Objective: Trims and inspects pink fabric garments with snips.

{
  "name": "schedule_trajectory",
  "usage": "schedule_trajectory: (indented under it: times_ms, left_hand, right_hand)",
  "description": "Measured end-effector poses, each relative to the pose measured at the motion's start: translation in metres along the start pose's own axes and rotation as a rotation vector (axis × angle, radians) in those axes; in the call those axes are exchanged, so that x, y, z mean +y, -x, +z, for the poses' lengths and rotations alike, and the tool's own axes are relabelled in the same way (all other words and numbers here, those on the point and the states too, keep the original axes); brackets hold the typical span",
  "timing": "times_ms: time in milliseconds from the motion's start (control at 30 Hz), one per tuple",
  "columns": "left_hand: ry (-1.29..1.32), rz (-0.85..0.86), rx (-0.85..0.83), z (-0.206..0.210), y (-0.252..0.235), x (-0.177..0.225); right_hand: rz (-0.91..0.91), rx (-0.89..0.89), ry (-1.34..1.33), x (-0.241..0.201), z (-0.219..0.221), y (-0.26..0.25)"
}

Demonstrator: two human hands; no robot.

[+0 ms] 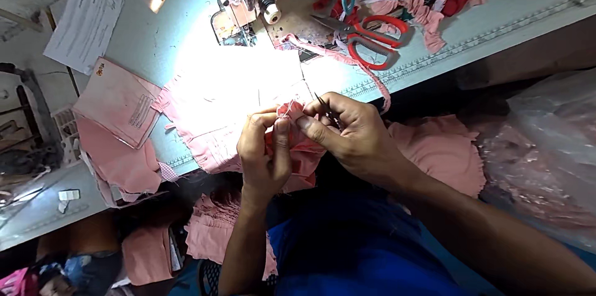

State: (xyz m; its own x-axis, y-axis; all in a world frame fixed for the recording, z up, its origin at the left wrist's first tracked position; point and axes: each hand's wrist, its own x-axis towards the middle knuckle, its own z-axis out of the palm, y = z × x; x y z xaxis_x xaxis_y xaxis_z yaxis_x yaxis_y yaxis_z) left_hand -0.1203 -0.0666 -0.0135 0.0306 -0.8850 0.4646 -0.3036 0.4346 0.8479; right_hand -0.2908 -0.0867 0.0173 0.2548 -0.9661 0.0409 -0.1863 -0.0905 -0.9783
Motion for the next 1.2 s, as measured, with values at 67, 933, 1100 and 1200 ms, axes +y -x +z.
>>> schedule_trajectory:
  times_ms: [67, 933, 1100, 1200]
  left_hand:
    - [0.095, -0.110, -0.023, -0.004, -0.002, 0.002]
    - [0.026, -0.160, 0.048, 0.000, -0.003, 0.010]
    - [-0.010, -0.135, 0.042, 0.001, 0.000, 0.013]
    - [-0.008, -0.129, 0.047, 0.002, 0.001, 0.014]
  right_hand:
    - [0.000, -0.007, -0.045, -0.001, 0.000, -0.001]
    - [0.235, -0.233, -0.390, -0.020, -0.002, 0.022]
    - [0.419, -0.264, -0.533, -0.016, 0.000, 0.015]
    - [0.419, -0.276, -0.493, -0.016, 0.001, 0.015]
